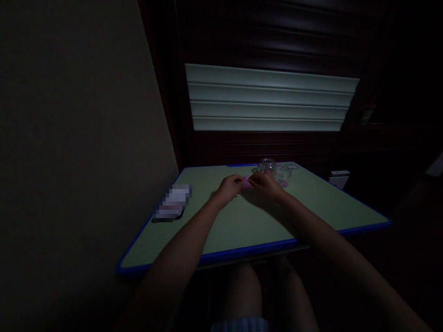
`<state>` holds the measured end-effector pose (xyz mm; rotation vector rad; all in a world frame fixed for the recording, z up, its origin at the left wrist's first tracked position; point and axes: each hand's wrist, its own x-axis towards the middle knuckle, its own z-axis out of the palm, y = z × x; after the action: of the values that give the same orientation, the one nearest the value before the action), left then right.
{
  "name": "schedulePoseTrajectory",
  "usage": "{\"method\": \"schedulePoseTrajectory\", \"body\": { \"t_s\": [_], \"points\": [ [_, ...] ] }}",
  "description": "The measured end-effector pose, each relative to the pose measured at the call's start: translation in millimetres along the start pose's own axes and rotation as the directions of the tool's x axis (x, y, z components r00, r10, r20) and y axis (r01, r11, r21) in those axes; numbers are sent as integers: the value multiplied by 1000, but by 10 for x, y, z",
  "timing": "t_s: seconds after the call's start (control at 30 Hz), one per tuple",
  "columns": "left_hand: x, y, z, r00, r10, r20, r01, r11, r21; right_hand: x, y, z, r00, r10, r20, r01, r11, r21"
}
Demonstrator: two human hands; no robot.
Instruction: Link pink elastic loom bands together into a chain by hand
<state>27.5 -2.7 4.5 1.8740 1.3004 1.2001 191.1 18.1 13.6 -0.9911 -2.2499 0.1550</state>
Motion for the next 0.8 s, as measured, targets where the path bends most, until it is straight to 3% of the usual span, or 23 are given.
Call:
{"method": "schedulePoseTrajectory", "body": {
  "t_s": [0.13, 0.27, 0.47, 0.57, 0.8],
  "points": [
    [-10, -20, -25, 989, 139, 42, -144, 975, 168, -4, 14, 8, 1000, -20, 4, 20, 1000, 0],
    [-59, 25, -63, 965, 238, 112, -263, 891, 370, -24, 13, -9, 1000, -10, 18, 12, 998, -69],
    [-159, 104, -99, 945, 264, 195, -321, 615, 721, -68, 29, -108, 1000, 7, -18, -12, 965, -262],
    [-180, 119, -105, 948, 232, 219, -314, 552, 772, -92, 77, -182, 992, 80, -102, -113, 920, -376],
    [-164, 98, -111, 945, 223, 239, -323, 518, 792, -140, 205, -359, 948, 137, -288, -274, 810, -518]
  ]
}}
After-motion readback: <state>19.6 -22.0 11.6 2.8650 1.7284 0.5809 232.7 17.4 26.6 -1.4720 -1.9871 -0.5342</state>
